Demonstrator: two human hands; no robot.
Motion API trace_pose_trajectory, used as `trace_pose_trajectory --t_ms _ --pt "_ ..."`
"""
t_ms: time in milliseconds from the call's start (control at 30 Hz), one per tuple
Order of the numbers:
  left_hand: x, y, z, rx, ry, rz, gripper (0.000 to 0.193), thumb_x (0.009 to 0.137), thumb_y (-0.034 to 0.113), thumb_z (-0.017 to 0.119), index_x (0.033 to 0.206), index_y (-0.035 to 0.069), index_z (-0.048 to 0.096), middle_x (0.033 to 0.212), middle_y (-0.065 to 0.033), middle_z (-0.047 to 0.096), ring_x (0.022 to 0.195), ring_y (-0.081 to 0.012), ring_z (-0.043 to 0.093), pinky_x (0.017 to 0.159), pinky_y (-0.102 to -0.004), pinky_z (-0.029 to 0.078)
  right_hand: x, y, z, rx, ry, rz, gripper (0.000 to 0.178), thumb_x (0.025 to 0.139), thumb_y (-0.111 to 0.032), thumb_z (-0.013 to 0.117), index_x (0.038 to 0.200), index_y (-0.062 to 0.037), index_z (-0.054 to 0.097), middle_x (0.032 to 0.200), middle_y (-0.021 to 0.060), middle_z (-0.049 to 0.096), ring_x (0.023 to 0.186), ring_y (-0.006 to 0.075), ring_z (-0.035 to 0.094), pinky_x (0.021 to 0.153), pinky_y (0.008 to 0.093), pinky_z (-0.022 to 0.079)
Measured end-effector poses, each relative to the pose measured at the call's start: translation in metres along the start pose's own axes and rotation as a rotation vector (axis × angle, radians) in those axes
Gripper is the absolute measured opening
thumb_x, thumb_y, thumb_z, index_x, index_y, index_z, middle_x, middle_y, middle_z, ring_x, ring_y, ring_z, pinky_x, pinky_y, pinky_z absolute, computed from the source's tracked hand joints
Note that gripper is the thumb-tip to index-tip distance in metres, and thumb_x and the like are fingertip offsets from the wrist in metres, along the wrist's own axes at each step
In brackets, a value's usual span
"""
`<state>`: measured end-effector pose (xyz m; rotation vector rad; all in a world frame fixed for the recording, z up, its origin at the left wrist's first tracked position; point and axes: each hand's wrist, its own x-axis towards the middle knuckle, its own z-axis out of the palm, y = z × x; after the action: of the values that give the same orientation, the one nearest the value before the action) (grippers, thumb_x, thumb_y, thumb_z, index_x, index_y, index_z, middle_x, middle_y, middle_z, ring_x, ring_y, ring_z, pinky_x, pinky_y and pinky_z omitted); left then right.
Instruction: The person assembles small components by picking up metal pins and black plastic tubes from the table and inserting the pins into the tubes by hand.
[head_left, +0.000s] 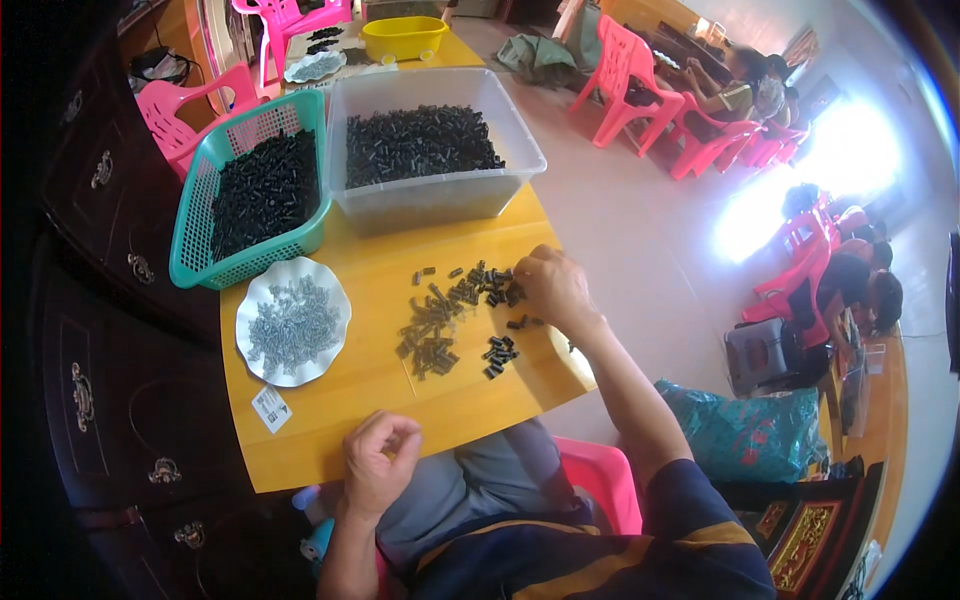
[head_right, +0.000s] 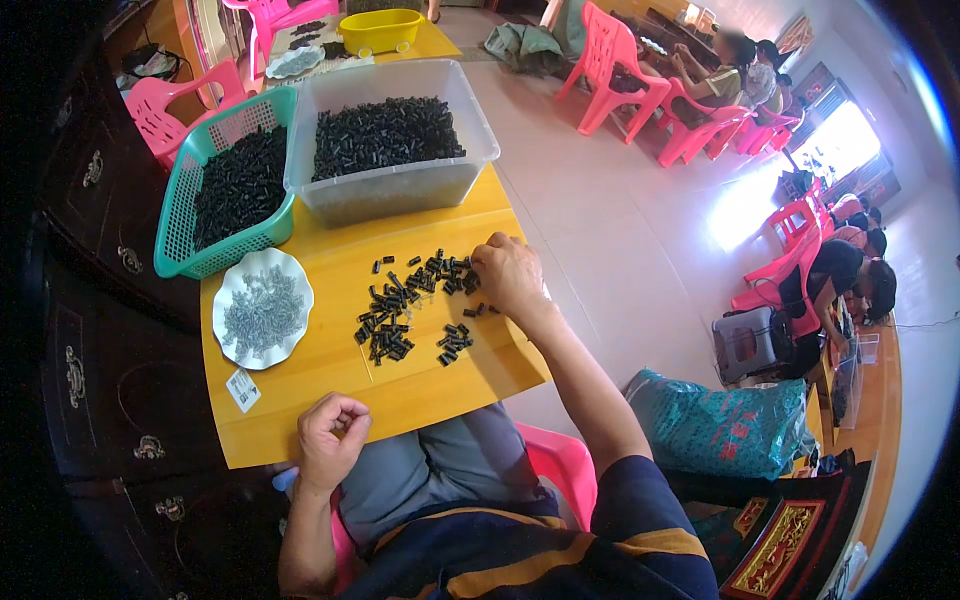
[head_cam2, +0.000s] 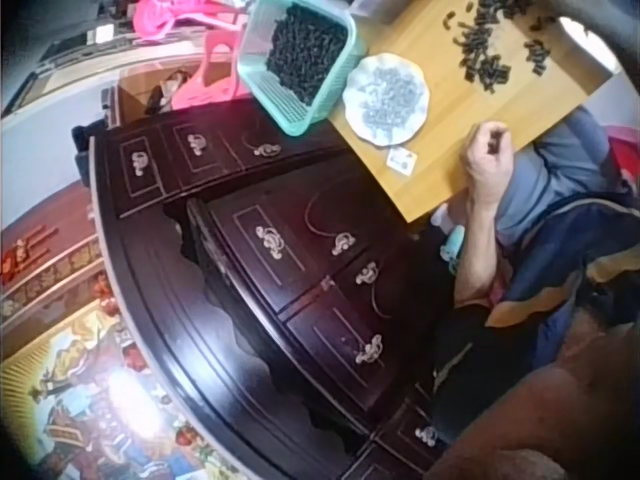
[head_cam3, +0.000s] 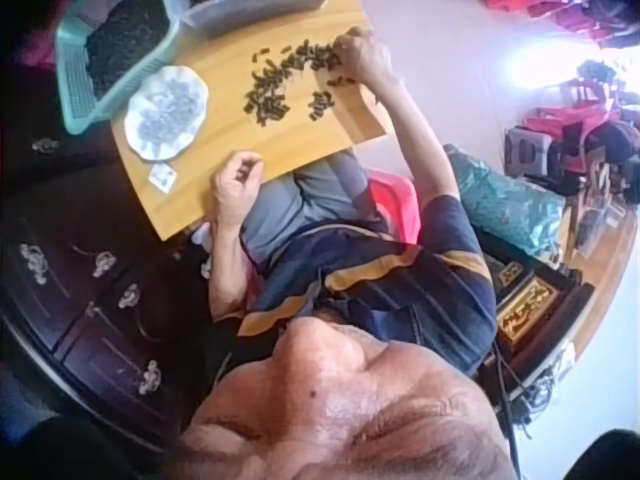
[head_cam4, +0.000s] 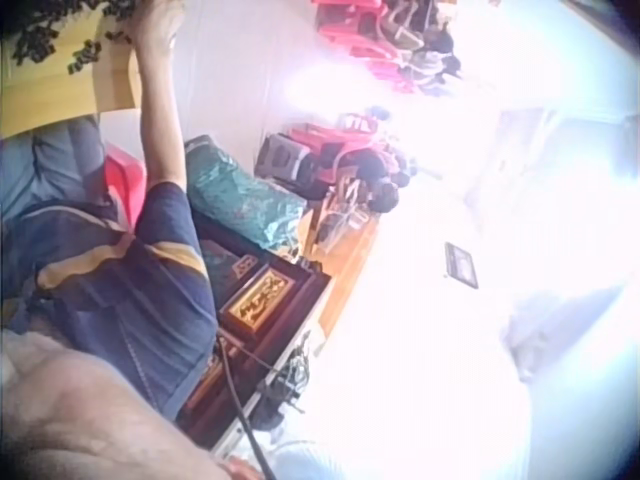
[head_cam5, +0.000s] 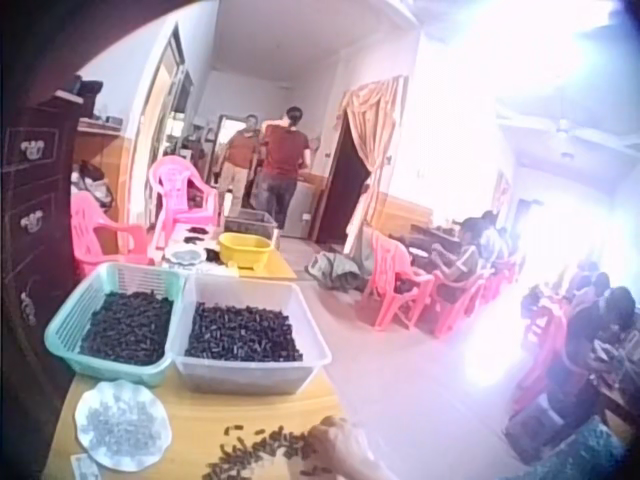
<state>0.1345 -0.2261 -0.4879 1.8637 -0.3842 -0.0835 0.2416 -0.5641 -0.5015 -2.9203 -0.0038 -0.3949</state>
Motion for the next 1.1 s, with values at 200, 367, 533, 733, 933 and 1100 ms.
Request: trace_pose_trajectory --t_ms 200,367,533,733,933,1100 --pt "0.001 0.001 -0.001 0.005 0.008 0.014 0.006 0.081 -0.004 0.068 0.084 0.0 0.063 0.075 -0.0093 0.064 0.064 -0.0184 0.066 0.058 -0.027 0.05 -0.007 -0.006 -0.023 0.125 0.061 0.054 0.009 0.085 -0.013 0.067 0.091 -0.0121 0.074 0.095 0.0089 0.067 0.092 0.0304 0.066 0.079 0.0419 0.053" --pt "0.002 0.007 -0.002 0.002 0.011 0.022 0.005 0.082 -0.004 0.066 0.084 -0.001 0.063 0.076 -0.0094 0.064 0.065 -0.0183 0.066 0.058 -0.0269 0.05 -0.023 -0.014 -0.044 0.236 0.052 0.031 0.011 0.085 -0.01 0.066 0.093 -0.0082 0.073 0.095 0.0114 0.068 0.087 0.0321 0.067 0.076 0.0416 0.053" --pt "0.002 0.003 -0.001 0.0 0.016 -0.004 0.004 0.084 -0.004 0.064 0.087 -0.002 0.064 0.078 -0.0097 0.064 0.065 -0.0179 0.066 0.059 -0.0266 0.051 -0.048 -0.03 -0.05 0.373 -0.106 -0.009 0.011 0.087 -0.014 0.066 0.091 -0.0064 0.072 0.088 0.0126 0.069 0.082 0.0327 0.068 0.074 0.0413 0.055" --pt "0.001 0.001 -0.002 0.011 0.036 -0.04 0.006 0.084 -0.005 0.063 0.089 -0.003 0.065 0.081 -0.0105 0.065 0.068 -0.018 0.066 0.059 -0.0265 0.051 -0.073 -0.041 -0.056 0.386 -0.26 -0.042 0.012 0.085 -0.014 0.067 0.094 -0.0064 0.071 0.089 0.0116 0.069 0.081 0.0318 0.069 0.074 0.0409 0.055" --pt "0.002 0.002 -0.002 0.021 -0.001 -0.048 0.006 0.084 -0.005 0.064 0.089 -0.002 0.065 0.081 -0.0105 0.065 0.068 -0.0183 0.066 0.059 -0.0273 0.05 -0.084 -0.037 -0.044 0.376 -0.236 -0.009 0.013 0.084 -0.014 0.068 0.095 -0.0077 0.071 0.087 0.0101 0.067 0.082 0.0301 0.069 0.073 0.041 0.055" --pt "0.003 0.002 0.0 0.029 -0.006 -0.043 0.006 0.083 -0.006 0.064 0.088 -0.002 0.065 0.08 -0.0106 0.064 0.067 -0.0198 0.066 0.059 -0.0279 0.05 -0.085 -0.038 -0.037 0.368 -0.218 0.024 0.013 0.083 -0.014 0.067 0.095 -0.0091 0.071 0.088 0.0097 0.068 0.081 0.0306 0.069 0.072 0.0415 0.055"
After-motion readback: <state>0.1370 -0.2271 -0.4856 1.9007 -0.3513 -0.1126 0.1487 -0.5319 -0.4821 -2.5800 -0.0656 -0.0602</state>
